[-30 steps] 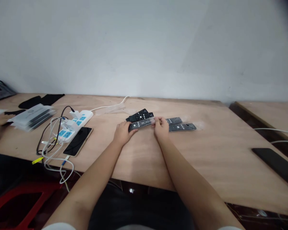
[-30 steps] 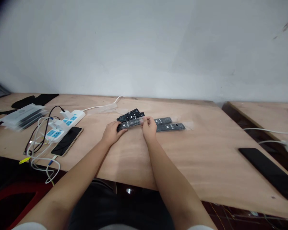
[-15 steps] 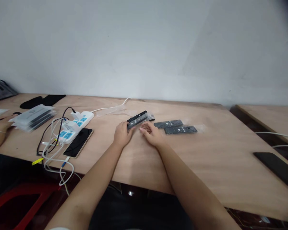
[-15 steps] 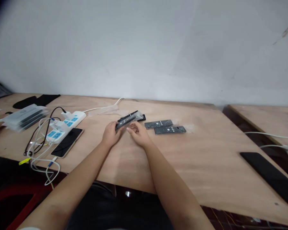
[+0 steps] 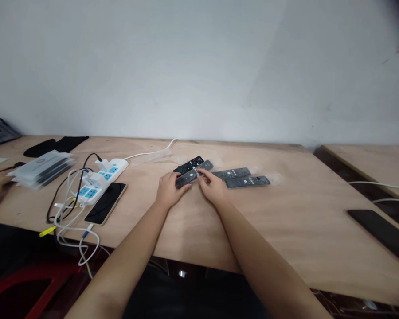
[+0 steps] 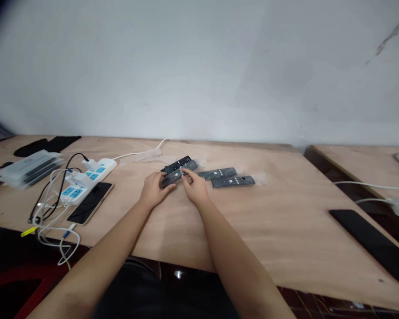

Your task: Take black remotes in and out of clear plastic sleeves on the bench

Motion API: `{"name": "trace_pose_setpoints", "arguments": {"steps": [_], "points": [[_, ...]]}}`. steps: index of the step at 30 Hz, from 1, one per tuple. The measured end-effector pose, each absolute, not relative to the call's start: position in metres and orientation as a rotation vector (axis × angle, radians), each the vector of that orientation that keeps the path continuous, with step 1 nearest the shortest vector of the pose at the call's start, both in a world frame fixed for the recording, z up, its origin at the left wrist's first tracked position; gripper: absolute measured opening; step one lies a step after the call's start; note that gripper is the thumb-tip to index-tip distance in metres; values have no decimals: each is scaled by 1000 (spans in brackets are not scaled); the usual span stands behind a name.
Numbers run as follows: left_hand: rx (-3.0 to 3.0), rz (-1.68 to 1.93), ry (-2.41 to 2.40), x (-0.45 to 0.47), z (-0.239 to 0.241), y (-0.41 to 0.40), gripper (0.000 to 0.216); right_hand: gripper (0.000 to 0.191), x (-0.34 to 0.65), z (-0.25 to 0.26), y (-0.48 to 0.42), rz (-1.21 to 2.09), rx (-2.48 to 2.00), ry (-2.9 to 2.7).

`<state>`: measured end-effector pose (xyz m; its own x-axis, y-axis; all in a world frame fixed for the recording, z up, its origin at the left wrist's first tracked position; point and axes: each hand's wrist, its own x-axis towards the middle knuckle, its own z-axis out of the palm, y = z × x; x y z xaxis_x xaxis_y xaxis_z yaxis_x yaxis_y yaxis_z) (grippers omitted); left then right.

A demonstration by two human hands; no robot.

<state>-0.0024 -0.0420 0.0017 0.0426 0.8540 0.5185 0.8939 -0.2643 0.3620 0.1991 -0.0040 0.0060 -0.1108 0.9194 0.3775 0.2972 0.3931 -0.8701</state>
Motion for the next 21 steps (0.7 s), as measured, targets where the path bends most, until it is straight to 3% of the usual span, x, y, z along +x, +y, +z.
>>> {"name": "trace_pose_setpoints", "arguments": {"steps": [11,16,21], "points": [[-2261,-804,-2022,-6,-12,-34,73,72,223,-6,28,833,-1198,-1014],[-2265,-812,-2011,-6,-11,-36,77,73,232,-6,37,806,-1227,-804],[-2325,-718,-2017,-5,-8,-39,64,73,240,-17,47,751,-1283,-859]]}}
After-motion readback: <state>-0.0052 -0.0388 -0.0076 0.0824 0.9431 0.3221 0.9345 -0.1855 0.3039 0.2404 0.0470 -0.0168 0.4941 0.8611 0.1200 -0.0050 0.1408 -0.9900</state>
